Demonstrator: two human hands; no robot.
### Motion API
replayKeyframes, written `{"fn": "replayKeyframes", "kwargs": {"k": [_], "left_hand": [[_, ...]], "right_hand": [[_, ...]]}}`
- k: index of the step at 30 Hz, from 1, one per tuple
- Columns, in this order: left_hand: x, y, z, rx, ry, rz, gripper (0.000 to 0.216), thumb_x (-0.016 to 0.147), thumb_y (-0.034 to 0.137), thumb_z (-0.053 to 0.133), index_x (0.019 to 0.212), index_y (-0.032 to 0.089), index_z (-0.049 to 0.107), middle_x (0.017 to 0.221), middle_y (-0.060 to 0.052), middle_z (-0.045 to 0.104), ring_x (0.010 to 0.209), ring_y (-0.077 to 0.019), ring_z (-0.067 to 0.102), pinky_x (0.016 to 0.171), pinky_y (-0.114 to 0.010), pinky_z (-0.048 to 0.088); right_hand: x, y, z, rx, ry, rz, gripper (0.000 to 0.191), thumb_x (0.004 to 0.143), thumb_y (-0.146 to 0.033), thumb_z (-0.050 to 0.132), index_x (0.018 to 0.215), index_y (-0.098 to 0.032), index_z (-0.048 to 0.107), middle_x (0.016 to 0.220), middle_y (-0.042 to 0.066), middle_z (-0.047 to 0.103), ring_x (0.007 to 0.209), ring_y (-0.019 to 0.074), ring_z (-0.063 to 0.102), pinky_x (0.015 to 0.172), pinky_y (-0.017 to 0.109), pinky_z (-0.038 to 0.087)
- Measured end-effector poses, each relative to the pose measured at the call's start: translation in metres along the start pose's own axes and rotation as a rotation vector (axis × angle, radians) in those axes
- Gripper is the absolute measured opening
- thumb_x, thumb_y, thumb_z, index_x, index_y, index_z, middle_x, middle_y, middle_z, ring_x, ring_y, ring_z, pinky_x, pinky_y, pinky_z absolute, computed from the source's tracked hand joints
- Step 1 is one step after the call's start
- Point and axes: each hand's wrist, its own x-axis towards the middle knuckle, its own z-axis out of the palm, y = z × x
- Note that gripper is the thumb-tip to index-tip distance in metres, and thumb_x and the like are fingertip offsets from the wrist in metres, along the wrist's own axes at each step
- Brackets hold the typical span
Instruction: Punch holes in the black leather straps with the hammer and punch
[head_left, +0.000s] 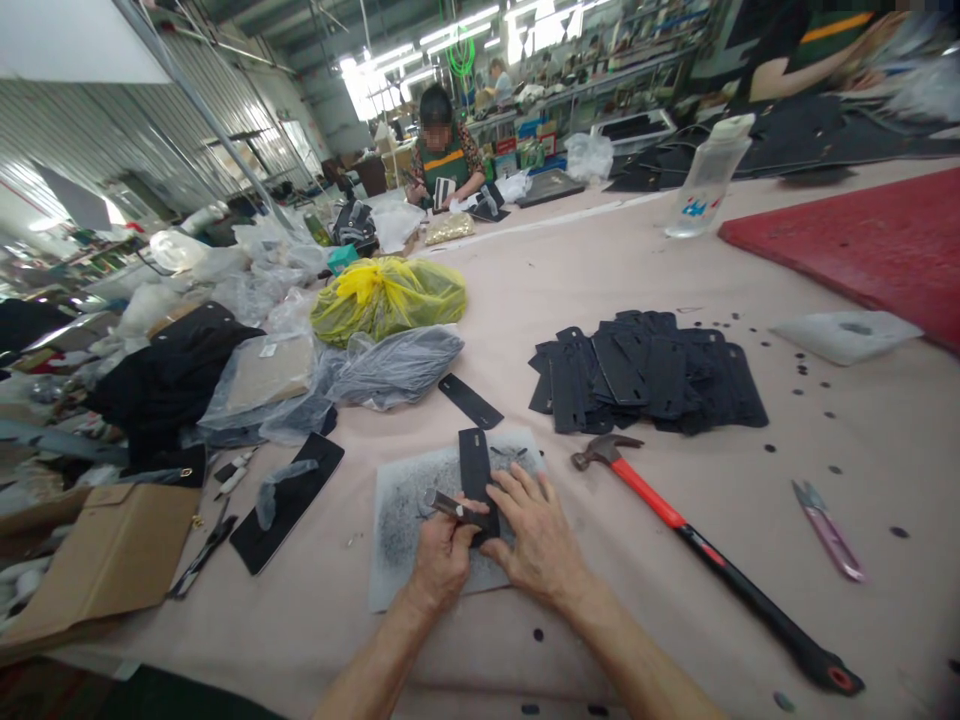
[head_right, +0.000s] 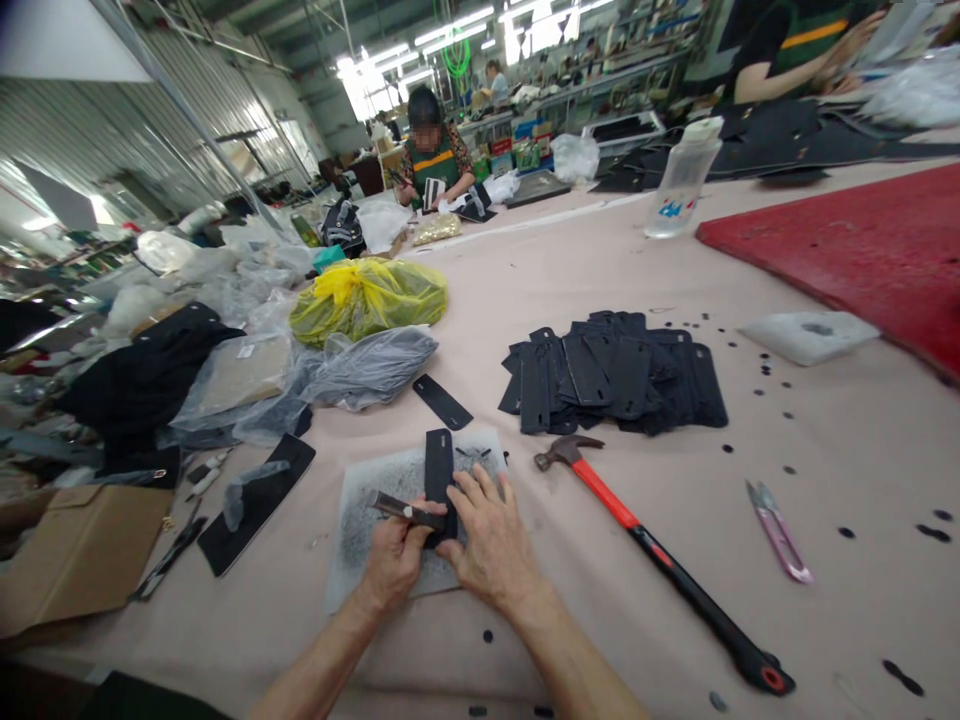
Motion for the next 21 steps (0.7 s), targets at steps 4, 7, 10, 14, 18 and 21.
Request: {"fn": "replayKeyframes", "kwargs": {"k": [4,7,10,14,18,21], "left_hand": [[-0.0021,0.0030,0.0027,0.040,0.043,-0.006,0.026,0.090,0.018,0.047,0.100,0.019,0.071,0.101,-0.005,0.076,0.105,-0.0218,0.068,0.106,-0.045,0.047],[-0.0040,0.0043,0.0041,0.055,0.074,-0.007,0.026,0.090,0.018,0.047,0.101,0.019,0.071,0.102,-0.006,0.075,0.107,-0.0219,0.067,0.105,-0.044,0.048],[-0.0043,0.0036,0.0041,0.054,0.052,0.009,0.026,0.091,0.018,0.047,0.102,0.019,0.070,0.102,-0.005,0.075,0.106,-0.0210,0.068,0.105,-0.044,0.047],[-0.0039,0.0014,0.0058,0.108,0.054,0.025,0.026,0.090,0.018,0.046,0.102,0.019,0.069,0.102,-0.005,0.075,0.107,-0.0219,0.067,0.103,-0.044,0.050],[-0.0038,0.0006,0.0081,0.148,0.060,0.025,0.026,0.090,0.016,0.044,0.101,0.018,0.068,0.102,-0.006,0.075,0.104,-0.0216,0.068,0.099,-0.041,0.053],[-0.0024,0.0018,0.0071,0.172,0.044,0.059,0.027,0.089,0.015,0.043,0.101,0.017,0.068,0.101,-0.007,0.075,0.104,-0.0215,0.068,0.098,-0.040,0.053]], "right_hand": [[0.0005,0.0008,0.0008,0.003,0.012,-0.006,0.058,0.076,-0.035,0.069,0.130,-0.021,0.054,0.145,0.007,0.046,0.140,0.0303,0.026,0.116,0.051,0.008],[0.0008,0.0013,0.0005,0.005,0.018,-0.002,0.059,0.075,-0.035,0.069,0.130,-0.022,0.053,0.145,0.006,0.046,0.140,0.0296,0.026,0.117,0.051,0.008],[0.0007,0.0016,-0.0006,0.005,0.014,0.000,0.059,0.075,-0.035,0.069,0.130,-0.022,0.053,0.145,0.005,0.046,0.139,0.0290,0.026,0.117,0.050,0.008],[-0.0001,0.0022,-0.0009,0.005,0.007,-0.001,0.059,0.076,-0.036,0.069,0.130,-0.022,0.053,0.145,0.006,0.046,0.139,0.0288,0.026,0.116,0.051,0.008],[-0.0018,0.0046,0.0008,0.007,-0.005,0.000,0.060,0.076,-0.036,0.068,0.132,-0.021,0.052,0.147,0.006,0.044,0.140,0.0296,0.025,0.116,0.051,0.007],[-0.0030,0.0060,0.0000,0.013,-0.031,-0.022,0.061,0.077,-0.032,0.065,0.135,-0.021,0.050,0.148,0.005,0.042,0.141,0.0289,0.024,0.117,0.051,0.006]]}}
